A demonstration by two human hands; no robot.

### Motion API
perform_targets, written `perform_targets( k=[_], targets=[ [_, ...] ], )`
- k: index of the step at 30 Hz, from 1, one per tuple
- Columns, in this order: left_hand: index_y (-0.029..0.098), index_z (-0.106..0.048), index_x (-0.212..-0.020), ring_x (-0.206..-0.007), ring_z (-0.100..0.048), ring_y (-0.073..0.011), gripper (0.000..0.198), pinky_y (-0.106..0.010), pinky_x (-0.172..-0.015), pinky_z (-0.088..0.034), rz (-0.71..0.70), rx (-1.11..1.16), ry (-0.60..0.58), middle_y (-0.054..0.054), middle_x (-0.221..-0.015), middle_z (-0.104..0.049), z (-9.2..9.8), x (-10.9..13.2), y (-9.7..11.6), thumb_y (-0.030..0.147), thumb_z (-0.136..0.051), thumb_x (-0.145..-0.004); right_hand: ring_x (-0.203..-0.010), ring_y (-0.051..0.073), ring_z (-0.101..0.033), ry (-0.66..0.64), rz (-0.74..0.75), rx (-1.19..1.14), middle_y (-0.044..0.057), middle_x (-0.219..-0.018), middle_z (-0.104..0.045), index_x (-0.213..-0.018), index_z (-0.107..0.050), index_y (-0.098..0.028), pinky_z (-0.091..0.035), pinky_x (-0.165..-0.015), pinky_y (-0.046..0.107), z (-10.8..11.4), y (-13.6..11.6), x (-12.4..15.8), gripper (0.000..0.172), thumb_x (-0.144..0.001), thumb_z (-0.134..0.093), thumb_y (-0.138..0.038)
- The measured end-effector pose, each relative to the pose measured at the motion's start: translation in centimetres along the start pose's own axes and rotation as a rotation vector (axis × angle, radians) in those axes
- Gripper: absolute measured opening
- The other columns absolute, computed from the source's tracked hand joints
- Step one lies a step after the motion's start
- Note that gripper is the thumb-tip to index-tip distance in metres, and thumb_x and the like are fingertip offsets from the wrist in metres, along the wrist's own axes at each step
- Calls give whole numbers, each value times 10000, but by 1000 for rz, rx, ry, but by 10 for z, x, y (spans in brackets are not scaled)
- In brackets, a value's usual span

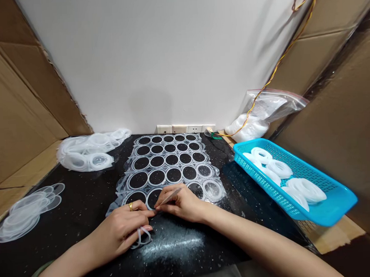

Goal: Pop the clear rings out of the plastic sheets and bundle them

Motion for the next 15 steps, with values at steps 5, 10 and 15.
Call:
perform_targets(
  k=[5,10,15],
  targets=[
    [169,-642,-850,-816,-590,-191,209,-315,-764,-493,23,7,11,-64,-797,-666,2,0,0,187,-459,-951,-841,142,-657,-49,81,266,95,-1014,-689,-949,-726,-153,-508,-746,239,-1,-5,0,208,-925,-545,-253],
    [163,-630,-820,-849,-579,-198,204,-310,-765,-476,59,29,-15,-63,-788,-654,1,2,-3,191,-472,-946,-889,158,-665,-149,190,565,106,-1072,-690,-1060,-686,-157,-489,-746,230,-2,-5,-6,219,-928,-520,-211],
    [154,-617,-784,-834,-563,-193,229,-316,-756,-461,95,94,-47,-64,-803,-666,1,4,-6,189,-458,-945,-801,144,-667,-54,181,792,103,-997,-709,-1065,-687,-174,-467,-678,209,17,4,-31,226,-895,-540,-150]
  ],
)
Point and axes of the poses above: each hand's wrist, its own x-axis away from the middle knuckle, its own z-axis out of the back of the hand, y = z × x, the point moved 3 cm from there along -x, towards the middle knuckle
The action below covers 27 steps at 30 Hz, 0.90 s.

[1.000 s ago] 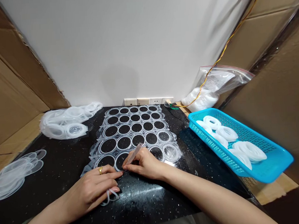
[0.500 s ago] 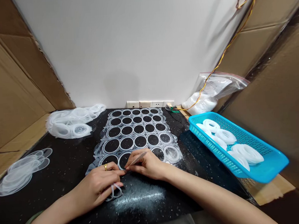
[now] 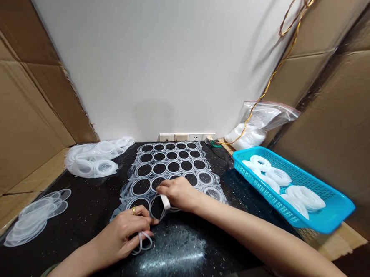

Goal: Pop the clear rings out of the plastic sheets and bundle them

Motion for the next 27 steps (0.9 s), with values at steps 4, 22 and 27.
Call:
perform_targets(
  k=[4,22,27],
  targets=[
    [163,-649,-864,-873,-573,-199,175,-320,-773,-463,18,60,5,-71,-866,-697,1,3,-2,199,-492,-931,-809,166,-678,343,-215,-144,81,-938,-734,-927,-734,-183,-484,-716,244,14,41,-23,209,-906,-526,-194],
    [141,-648,-956,-864,-611,-191,196,-365,-852,-487,-41,-62,87,-84,-892,-694,28,-24,-24,202,-462,-959,-404,63,-475,105,-650,-1127,23,-583,-643,-696,-712,-98,-360,-391,185,-29,48,-18,347,-625,-783,-430],
    [161,-651,-1026,-1038,-588,-213,200,-382,-918,-491,-4,-167,52,-95,-1119,-680,22,-20,-36,216,-469,-963,-429,62,-467,105,-597,-1165,14,-601,-646,-723,-726,-113,-369,-407,186,-37,45,-16,333,-640,-787,-429]
  ],
)
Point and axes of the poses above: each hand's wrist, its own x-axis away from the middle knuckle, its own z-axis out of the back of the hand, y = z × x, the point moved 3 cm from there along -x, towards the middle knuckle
